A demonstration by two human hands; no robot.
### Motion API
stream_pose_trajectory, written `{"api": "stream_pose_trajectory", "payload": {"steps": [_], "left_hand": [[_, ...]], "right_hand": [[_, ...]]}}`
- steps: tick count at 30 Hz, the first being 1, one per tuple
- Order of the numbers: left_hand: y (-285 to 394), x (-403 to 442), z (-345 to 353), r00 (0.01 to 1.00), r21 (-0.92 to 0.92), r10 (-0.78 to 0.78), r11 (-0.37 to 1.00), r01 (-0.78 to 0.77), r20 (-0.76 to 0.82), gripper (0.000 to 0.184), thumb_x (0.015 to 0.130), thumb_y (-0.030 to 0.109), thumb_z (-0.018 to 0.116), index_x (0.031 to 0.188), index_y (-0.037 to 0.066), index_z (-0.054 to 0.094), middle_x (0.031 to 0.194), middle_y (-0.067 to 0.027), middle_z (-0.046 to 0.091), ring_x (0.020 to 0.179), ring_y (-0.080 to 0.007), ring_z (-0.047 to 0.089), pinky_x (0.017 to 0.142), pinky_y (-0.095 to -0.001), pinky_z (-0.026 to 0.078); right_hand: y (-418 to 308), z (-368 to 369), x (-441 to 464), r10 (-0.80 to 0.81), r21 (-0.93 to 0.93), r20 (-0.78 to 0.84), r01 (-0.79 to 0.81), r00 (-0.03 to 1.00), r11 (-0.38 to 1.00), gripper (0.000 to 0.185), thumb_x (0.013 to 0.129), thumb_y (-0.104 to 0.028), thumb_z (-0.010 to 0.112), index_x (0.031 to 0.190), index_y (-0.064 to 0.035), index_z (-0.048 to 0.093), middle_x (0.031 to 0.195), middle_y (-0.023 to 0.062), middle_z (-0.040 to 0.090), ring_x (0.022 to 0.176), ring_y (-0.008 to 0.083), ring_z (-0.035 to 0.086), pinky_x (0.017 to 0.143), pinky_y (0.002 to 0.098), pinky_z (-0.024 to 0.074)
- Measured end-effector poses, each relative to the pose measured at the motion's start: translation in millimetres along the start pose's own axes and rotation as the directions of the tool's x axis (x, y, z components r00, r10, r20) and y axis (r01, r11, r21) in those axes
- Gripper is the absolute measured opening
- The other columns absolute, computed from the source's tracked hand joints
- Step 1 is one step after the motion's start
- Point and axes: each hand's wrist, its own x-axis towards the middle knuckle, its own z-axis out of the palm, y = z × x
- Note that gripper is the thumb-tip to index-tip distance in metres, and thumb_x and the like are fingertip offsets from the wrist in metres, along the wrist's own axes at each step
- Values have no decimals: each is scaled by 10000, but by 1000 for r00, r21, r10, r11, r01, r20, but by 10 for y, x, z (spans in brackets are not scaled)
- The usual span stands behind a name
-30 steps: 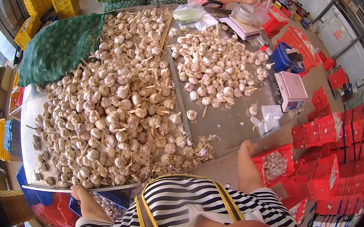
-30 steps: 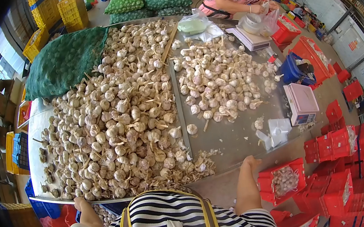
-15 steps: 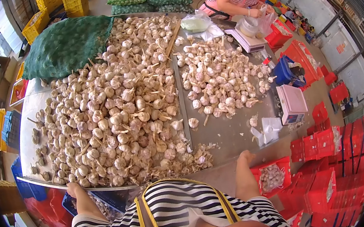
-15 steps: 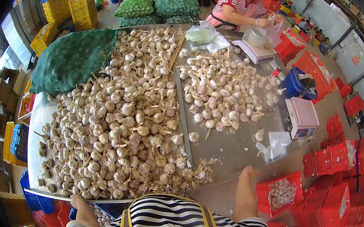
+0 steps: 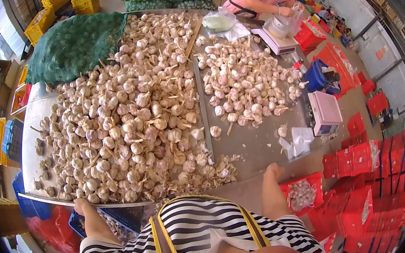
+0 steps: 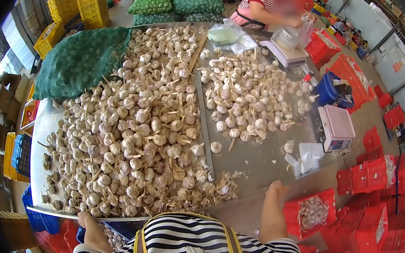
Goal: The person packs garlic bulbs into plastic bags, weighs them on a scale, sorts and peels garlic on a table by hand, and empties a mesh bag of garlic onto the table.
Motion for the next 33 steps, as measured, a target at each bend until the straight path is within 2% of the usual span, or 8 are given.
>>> {"api": "stream_pose_trajectory", "payload": {"steps": [6, 13, 17, 21, 23, 29, 30, 33], "left_hand": [[-31, 110, 44, 1000, -24, -21, 999, 21, 24, 606, 897, 427, 408, 1128, -105, 583, 1169, -242, 593, 1087, -366, 571, 939, -431, 439], [-14, 82, 25, 997, -69, -13, 997, 18, 74, 606, 896, 432, 435, 1093, -116, 598, 1126, -251, 611, 1047, -384, 586, 914, -440, 453], [-132, 610, 299, 999, -31, -6, 999, 7, 42, 609, 896, 465, 441, 1072, -91, 619, 1078, -241, 634, 1015, -368, 608, 863, -448, 484], [19, 88, 16, 907, 630, 378, 663, -404, 184, 573, 874, 542, 476, 995, 17, 671, 1045, -189, 663, 932, -323, 664, 757, -432, 541], [-290, 717, 325, 921, 557, 377, 747, -364, 96, 627, 747, 657, 586, 1080, 128, 637, 1046, -147, 661, 956, -340, 641, 785, -445, 527], [-87, 179, 102, 943, 533, 322, 785, -318, 87, 509, 793, 468, 577, 1016, 22, 677, 1080, -208, 644, 1028, -347, 622, 870, -427, 502], [-171, 349, 244, 988, 238, 137, 964, -117, -67, 523, 838, 421, 495, 1023, -40, 658, 1093, -230, 632, 1045, -372, 605, 906, -430, 473], [4, -67, 52, 992, -29, 20, 999, -24, -128, 558, 863, 390, 448, 1026, -114, 624, 1109, -279, 606, 1098, -392, 564, 958, -419, 425]], "right_hand": [[-16, -50, -78, -94, 12, 0, 94, 996, 996, 520, 755, 1, 449, 1259, 113, 394, 1291, 298, 473, 1132, 396, 539, 961, 415, 447], [-189, -106, -173, 101, -39, 58, -99, 993, 994, 538, 781, -44, 442, 1296, 92, 368, 1313, 305, 445, 1145, 406, 527, 975, 433, 442], [540, 364, 664, -73, -112, -59, 66, 996, 992, 499, 801, -82, 463, 1270, 68, 385, 1294, 281, 473, 1135, 405, 536, 937, 438, 471], [418, 402, 644, 54, -220, -130, -82, 990, 972, 479, 791, -63, 491, 1259, -5, 410, 1155, 257, 573, 980, 369, 626, 839, 495, 494], [498, 429, 765, 31, -253, -77, -50, 997, 966, 448, 813, -97, 483, 1247, -6, 418, 1156, 252, 574, 978, 360, 628, 835, 476, 496], [429, 436, 826, 132, -96, -39, -135, 990, 986, 406, 858, -172, 511, 1231, -24, 448, 1202, 206, 566, 1034, 353, 607, 828, 464, 512], [400, 419, 844, 193, -16, 17, -192, 981, 981, 439, 865, -190, 522, 1270, -35, 449, 1240, 182, 557, 1076, 353, 592, 834, 502, 526], [584, 536, 1153, 121, -124, -48, -126, 992, 984, 424, 848, -171, 537, 1231, -14, 447, 1213, 214, 556, 1062, 360, 592, 829, 493, 518]]}}
